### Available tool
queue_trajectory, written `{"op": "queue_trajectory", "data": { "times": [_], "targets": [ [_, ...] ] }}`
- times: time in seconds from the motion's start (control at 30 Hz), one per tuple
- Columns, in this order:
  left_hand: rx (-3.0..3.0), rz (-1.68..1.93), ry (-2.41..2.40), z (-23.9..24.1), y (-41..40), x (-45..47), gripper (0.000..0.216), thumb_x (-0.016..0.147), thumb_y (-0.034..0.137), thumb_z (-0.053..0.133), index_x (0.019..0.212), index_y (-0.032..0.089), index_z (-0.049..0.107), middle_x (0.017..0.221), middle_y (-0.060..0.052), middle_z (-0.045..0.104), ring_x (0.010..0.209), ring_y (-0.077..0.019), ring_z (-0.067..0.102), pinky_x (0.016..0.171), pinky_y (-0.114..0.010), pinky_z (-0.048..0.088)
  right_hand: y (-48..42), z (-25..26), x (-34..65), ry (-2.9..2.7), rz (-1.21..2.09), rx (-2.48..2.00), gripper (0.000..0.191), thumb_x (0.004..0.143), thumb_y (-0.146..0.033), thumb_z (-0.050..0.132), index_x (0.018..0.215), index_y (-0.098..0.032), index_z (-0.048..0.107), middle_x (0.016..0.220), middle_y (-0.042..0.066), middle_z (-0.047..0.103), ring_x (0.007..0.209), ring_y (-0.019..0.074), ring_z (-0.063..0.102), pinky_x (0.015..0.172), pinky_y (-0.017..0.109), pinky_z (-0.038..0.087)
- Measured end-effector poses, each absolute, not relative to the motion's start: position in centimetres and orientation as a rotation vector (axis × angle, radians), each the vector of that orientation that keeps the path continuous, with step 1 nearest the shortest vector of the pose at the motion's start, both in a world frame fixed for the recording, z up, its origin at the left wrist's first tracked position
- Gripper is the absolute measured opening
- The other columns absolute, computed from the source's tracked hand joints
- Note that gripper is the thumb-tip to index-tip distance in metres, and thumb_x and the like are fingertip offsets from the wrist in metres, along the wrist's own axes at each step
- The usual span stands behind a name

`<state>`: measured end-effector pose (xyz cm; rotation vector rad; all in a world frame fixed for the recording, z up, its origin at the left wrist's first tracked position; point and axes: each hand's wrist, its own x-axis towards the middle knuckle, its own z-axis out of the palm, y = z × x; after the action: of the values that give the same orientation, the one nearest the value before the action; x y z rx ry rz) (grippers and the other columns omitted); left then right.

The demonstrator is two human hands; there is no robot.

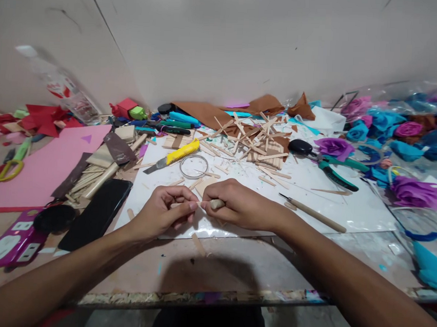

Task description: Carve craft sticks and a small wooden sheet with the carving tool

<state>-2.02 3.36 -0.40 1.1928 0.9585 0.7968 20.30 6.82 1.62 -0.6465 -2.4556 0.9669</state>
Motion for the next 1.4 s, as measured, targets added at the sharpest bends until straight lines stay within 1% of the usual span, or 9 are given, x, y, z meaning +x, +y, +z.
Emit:
{"op": "queue_trajectory", "data": {
  "times": [0.2,0.37,0.67,0.83,0.97,1.07,1.13,1.27,1.4],
  "targets": [
    [1.41,0.835,1.015,0.1,3.3,-2.0,0.018,0.087,0.029,0.073,0.078,0.014,0.071,0.062,-0.001,0.068,0.053,-0.008,0.057,0.051,-0.017,0.041,6.8,1.7,20.3,-2.483,0.959,-0.661,0.027,0.103,-0.024,0.053,0.078,-0.016,0.058,0.069,-0.002,0.057,0.063,0.0098,0.047,0.063,0.023,0.034],
    [1.527,0.824,1.012,0.1,3.3,-2.0,0.019,0.09,0.025,0.067,0.075,0.014,0.069,0.063,0.0,0.065,0.058,-0.0089,0.057,0.057,-0.018,0.044,6.7,1.9,20.3,-2.502,0.951,-0.654,0.026,0.103,-0.024,0.053,0.078,-0.016,0.057,0.069,-0.002,0.055,0.062,0.0102,0.046,0.062,0.023,0.034],
    [1.508,0.871,1.079,0.3,3.4,-2.1,0.02,0.089,0.028,0.067,0.074,0.015,0.066,0.061,0.002,0.06,0.056,-0.0083,0.051,0.053,-0.018,0.039,7.0,2.0,20.5,-2.392,0.949,-0.707,0.033,0.106,-0.029,0.048,0.079,-0.015,0.062,0.067,-0.001,0.06,0.061,0.01,0.051,0.063,0.022,0.038],
    [1.504,0.9,1.083,0.1,3.6,-2.3,0.02,0.09,0.028,0.067,0.074,0.016,0.065,0.061,0.002,0.059,0.055,-0.0084,0.049,0.054,-0.019,0.038,7.0,1.9,20.8,-2.38,0.876,-0.775,0.023,0.103,-0.028,0.055,0.09,-0.015,0.069,0.068,-0.002,0.063,0.06,0.01,0.052,0.061,0.022,0.038],
    [1.472,0.895,1.08,0.0,3.5,-2.2,0.021,0.091,0.029,0.066,0.075,0.016,0.064,0.062,0.003,0.057,0.055,-0.0077,0.047,0.053,-0.019,0.037,6.7,1.7,20.6,-2.408,0.795,-0.786,0.02,0.101,-0.03,0.059,0.093,-0.015,0.07,0.064,-0.003,0.059,0.056,0.0093,0.048,0.057,0.022,0.034],
    [1.448,0.879,1.085,0.0,3.4,-2.2,0.021,0.092,0.029,0.066,0.076,0.016,0.064,0.061,0.004,0.056,0.053,-0.007,0.045,0.051,-0.019,0.035,6.6,1.5,20.4,-2.433,0.701,-0.769,0.018,0.099,-0.032,0.065,0.104,-0.015,0.069,0.067,-0.004,0.06,0.057,0.0093,0.049,0.059,0.022,0.035],
    [1.437,0.876,1.081,0.0,3.4,-2.1,0.019,0.091,0.028,0.066,0.077,0.015,0.065,0.06,0.004,0.057,0.053,-0.007,0.045,0.051,-0.019,0.034,6.5,1.3,20.3,-2.484,0.609,-0.733,0.019,0.101,-0.034,0.063,0.106,-0.016,0.067,0.071,-0.002,0.063,0.06,0.0105,0.051,0.06,0.023,0.034],
    [1.382,0.863,1.063,0.0,3.3,-1.9,0.018,0.088,0.029,0.067,0.077,0.015,0.065,0.057,0.003,0.057,0.051,-0.0077,0.048,0.05,-0.019,0.034,6.7,0.7,20.4,-2.607,0.338,-0.649,0.023,0.108,-0.031,0.048,0.095,-0.018,0.063,0.074,0.001,0.062,0.062,0.0126,0.049,0.058,0.026,0.026],
    [1.372,0.855,1.054,0.0,3.3,-1.8,0.018,0.088,0.03,0.068,0.078,0.015,0.065,0.057,0.003,0.057,0.051,-0.0075,0.047,0.049,-0.019,0.034,7.0,0.4,20.6,-2.671,0.264,-0.637,0.018,0.105,-0.024,0.048,0.094,-0.019,0.062,0.075,0.0,0.06,0.06,0.0122,0.045,0.057,0.028,0.022]
  ]
}}
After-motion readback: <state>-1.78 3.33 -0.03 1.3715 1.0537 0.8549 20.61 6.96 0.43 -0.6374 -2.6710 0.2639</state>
